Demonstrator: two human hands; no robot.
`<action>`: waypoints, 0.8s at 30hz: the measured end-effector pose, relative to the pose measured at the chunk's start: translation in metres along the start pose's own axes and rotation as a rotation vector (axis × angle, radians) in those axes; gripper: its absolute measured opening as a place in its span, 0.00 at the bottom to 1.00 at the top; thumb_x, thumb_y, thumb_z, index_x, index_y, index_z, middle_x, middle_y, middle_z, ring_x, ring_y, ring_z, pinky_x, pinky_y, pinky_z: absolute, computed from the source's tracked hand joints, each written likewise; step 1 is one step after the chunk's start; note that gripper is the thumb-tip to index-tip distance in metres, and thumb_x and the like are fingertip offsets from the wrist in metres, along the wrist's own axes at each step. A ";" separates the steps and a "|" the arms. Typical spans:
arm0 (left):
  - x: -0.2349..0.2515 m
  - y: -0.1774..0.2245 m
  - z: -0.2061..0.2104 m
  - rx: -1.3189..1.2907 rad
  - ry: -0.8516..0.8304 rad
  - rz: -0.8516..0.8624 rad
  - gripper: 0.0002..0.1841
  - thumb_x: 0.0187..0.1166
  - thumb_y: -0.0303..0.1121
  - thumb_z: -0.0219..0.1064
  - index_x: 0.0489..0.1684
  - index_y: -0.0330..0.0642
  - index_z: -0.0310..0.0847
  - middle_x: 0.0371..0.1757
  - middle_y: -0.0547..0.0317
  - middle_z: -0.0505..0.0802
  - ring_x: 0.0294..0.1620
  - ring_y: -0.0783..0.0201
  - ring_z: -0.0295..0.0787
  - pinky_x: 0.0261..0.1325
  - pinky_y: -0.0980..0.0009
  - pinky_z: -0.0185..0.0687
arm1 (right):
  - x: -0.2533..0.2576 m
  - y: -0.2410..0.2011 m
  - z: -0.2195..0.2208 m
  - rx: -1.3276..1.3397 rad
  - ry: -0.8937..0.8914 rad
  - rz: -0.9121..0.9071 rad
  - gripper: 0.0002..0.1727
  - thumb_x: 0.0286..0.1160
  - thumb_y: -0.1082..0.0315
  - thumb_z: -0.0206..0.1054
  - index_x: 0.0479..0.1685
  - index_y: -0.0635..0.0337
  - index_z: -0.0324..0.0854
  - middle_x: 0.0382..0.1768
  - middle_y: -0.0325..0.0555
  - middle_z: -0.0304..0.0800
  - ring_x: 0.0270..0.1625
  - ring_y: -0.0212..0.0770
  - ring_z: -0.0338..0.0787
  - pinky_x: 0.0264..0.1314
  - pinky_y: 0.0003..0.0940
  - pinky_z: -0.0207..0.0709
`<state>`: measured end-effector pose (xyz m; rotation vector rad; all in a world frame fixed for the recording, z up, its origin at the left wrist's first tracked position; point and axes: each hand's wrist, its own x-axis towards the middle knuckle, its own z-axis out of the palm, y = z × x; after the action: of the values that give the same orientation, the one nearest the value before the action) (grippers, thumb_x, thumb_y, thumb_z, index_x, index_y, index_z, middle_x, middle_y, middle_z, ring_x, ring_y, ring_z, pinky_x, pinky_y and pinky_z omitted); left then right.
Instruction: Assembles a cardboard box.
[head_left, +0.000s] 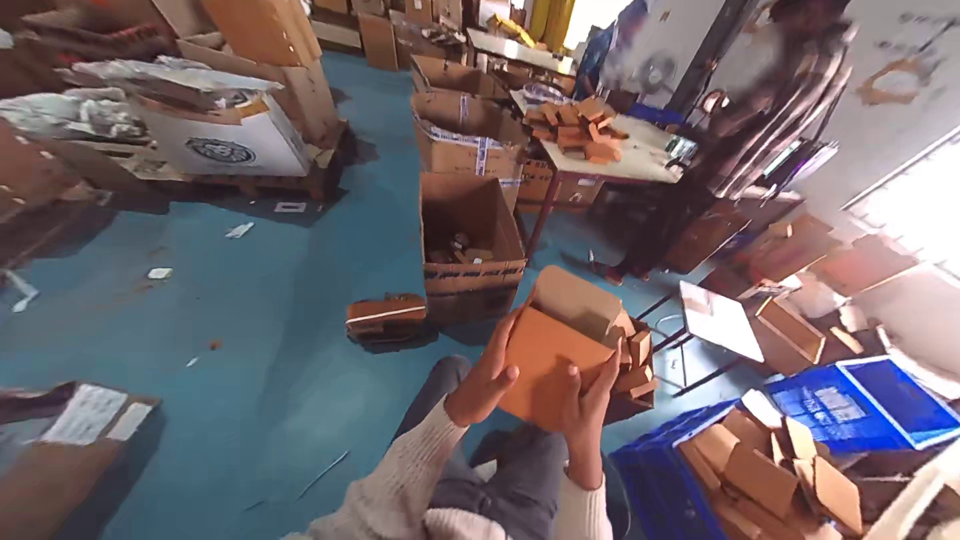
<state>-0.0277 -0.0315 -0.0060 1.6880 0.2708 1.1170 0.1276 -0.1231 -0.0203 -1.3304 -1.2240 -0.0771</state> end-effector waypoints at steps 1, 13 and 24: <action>-0.003 0.000 -0.001 -0.026 0.001 0.017 0.62 0.75 0.77 0.48 0.90 0.22 0.38 0.90 0.35 0.59 0.91 0.60 0.57 0.90 0.64 0.58 | -0.002 -0.003 0.000 0.035 -0.002 -0.016 0.49 0.88 0.50 0.58 0.86 0.86 0.36 0.84 0.78 0.57 0.84 0.28 0.70 0.85 0.21 0.63; -0.017 -0.008 -0.056 -0.160 -0.349 0.008 0.59 0.78 0.75 0.45 0.93 0.27 0.36 0.93 0.43 0.58 0.92 0.65 0.54 0.93 0.64 0.51 | -0.068 -0.041 0.014 0.234 0.097 0.234 0.48 0.90 0.49 0.54 0.90 0.73 0.28 0.86 0.54 0.60 0.84 0.30 0.69 0.86 0.29 0.67; -0.032 -0.009 -0.052 -0.173 -0.343 -0.076 0.54 0.82 0.67 0.54 0.89 0.22 0.40 0.85 0.32 0.66 0.86 0.58 0.65 0.87 0.62 0.64 | -0.092 -0.073 0.032 0.076 0.193 0.259 0.48 0.86 0.54 0.60 0.88 0.79 0.34 0.85 0.56 0.60 0.82 0.28 0.70 0.84 0.26 0.69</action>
<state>-0.0822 -0.0159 -0.0295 1.6662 0.0196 0.7557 0.0202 -0.1760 -0.0428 -1.3704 -0.8777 0.0257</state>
